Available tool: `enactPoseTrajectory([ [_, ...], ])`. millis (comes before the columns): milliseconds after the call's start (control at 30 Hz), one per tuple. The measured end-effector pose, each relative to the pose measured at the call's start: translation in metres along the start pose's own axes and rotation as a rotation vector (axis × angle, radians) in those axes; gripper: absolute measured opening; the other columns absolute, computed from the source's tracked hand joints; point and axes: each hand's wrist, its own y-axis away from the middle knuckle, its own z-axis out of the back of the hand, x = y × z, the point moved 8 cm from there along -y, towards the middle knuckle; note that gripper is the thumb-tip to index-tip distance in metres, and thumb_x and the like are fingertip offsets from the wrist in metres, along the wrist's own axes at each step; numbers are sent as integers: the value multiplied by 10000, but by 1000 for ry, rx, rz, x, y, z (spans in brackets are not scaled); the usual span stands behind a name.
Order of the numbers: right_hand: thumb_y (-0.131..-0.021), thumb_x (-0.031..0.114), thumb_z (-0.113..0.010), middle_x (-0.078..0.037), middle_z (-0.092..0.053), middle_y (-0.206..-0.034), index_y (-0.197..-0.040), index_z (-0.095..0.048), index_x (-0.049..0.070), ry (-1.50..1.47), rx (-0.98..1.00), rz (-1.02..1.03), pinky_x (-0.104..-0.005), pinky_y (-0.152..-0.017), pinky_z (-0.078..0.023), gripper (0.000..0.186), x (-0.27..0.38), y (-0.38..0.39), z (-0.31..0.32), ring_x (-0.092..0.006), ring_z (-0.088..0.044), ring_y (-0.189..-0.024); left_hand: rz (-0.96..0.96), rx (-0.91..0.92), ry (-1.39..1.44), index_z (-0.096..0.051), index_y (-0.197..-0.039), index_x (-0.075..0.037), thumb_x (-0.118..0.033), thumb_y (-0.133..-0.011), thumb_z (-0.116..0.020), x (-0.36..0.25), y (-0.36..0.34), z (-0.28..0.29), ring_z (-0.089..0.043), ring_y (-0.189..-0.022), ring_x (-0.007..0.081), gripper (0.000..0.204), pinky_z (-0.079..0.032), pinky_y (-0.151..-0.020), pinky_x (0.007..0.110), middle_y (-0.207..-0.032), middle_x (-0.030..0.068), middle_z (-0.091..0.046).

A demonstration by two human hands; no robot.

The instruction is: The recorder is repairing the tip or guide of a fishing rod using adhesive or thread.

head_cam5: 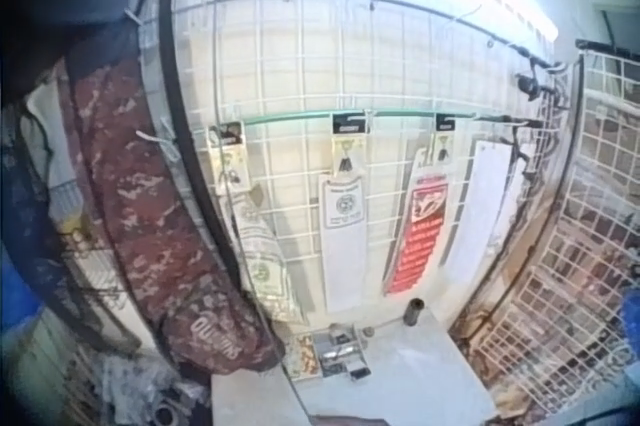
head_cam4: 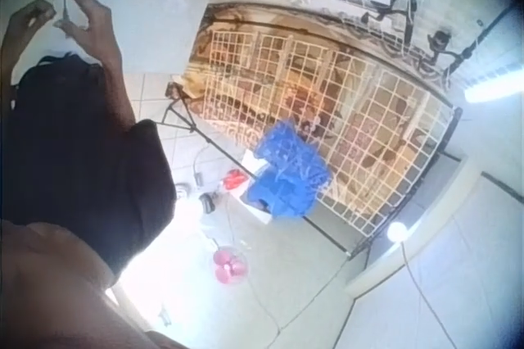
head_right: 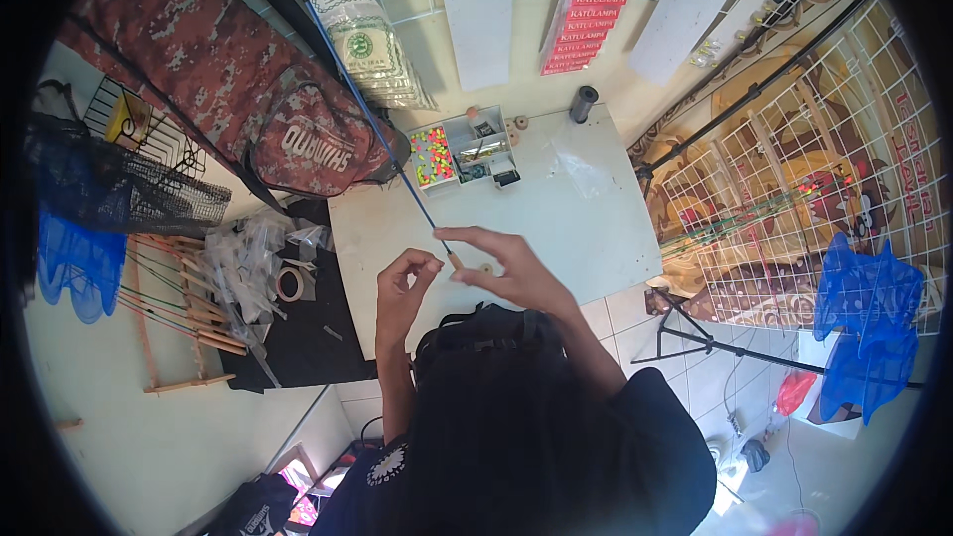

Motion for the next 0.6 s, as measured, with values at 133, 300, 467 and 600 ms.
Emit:
enactPoseTrajectory([
  [133,-884,106,-661,-130,-637,-1172,-1215,-580,3,-312,18,-71,-331,-936,-472,356,-19,-10,-25,-203,-613,-1083,-30,36,27,-658,-895,-22,-121,-898,-646,-12,3,-3,-563,-752,86,101,-388,-730,247,-798,21,-669],
  [300,-921,111,-627,-53,-640,-837,-1001,-588,-19,-339,45,-198,-300,-793,-504,158,-47,-5,-27,-111,-605,-817,71,-1,266,-629,-922,14,-98,-917,-625,-9,5,3,-576,-666,105,112,-443,-609,235,-763,60,-645],
  [467,-958,150,-576,-33,-580,-753,-912,-513,13,-454,33,-130,-273,-676,-470,158,-42,-4,-30,-97,-571,-733,6,-155,273,-608,-907,9,-101,-933,-596,-4,3,11,-537,-705,115,114,-431,-672,264,-805,68,-607],
  [600,-990,199,-523,32,-462,-614,-908,-467,51,-603,67,-241,-230,-482,-344,178,-45,1,-34,-54,-431,-522,-26,-157,406,-595,-931,-5,-106,-933,-601,-9,-1,4,-520,-746,104,102,-425,-714,263,-896,70,-610],
])
